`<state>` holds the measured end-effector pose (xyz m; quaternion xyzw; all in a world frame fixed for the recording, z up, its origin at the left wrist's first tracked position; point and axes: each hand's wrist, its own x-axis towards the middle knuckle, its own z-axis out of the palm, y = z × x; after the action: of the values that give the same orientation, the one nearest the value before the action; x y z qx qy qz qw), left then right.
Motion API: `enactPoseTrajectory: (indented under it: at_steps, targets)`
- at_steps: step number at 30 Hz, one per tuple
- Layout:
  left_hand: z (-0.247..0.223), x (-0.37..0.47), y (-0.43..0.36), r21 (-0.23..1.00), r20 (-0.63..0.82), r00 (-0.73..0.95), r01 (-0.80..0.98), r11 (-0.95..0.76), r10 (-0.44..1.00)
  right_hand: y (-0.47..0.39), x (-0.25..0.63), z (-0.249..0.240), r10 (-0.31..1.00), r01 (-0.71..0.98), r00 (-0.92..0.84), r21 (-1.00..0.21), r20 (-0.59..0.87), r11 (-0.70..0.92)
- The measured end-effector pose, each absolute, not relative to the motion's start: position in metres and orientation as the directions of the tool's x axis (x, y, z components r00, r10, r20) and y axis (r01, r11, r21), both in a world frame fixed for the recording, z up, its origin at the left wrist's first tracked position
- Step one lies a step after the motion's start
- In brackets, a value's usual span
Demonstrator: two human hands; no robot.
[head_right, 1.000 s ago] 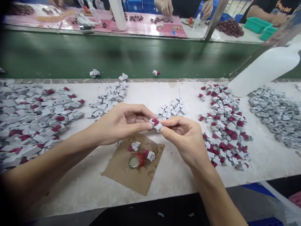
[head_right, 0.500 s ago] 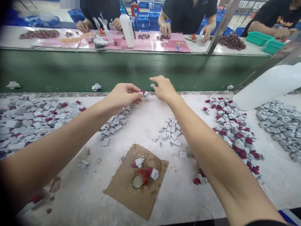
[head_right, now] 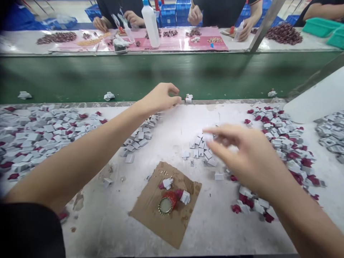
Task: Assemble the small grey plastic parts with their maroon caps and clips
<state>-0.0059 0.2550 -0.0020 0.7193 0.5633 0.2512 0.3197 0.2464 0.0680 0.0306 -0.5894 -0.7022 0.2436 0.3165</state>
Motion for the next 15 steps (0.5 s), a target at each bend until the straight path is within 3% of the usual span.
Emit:
enactPoseTrajectory:
  at_steps: [3, 6, 10, 15]
  targets:
    - [0.002, -0.04, 0.212, 0.449, 0.157, 0.285, 0.832, -0.325, 0.946, -0.022, 0.262, 0.003, 0.995, 0.667, -0.001, -0.742, 0.095, 0.071]
    - [-0.003, -0.06, 0.176, 0.259, 0.174, 0.241, 0.924, -0.281, 0.955, -0.076, 0.261, -0.022, 0.993, 0.614, 0.085, -0.789, 0.087, 0.017]
    - [-0.009, -0.054, 0.159, 0.23, 0.164, 0.207, 0.943, -0.241, 0.965, -0.099, 0.244, -0.032, 0.985, 0.594, 0.072, -0.8, 0.157, 0.084]
    - [-0.003, -0.042, 0.153, 0.278, 0.155, 0.217, 0.927, -0.254, 0.964, -0.11, 0.238, -0.03, 0.979, 0.65, 0.087, -0.756, 0.182, 0.083]
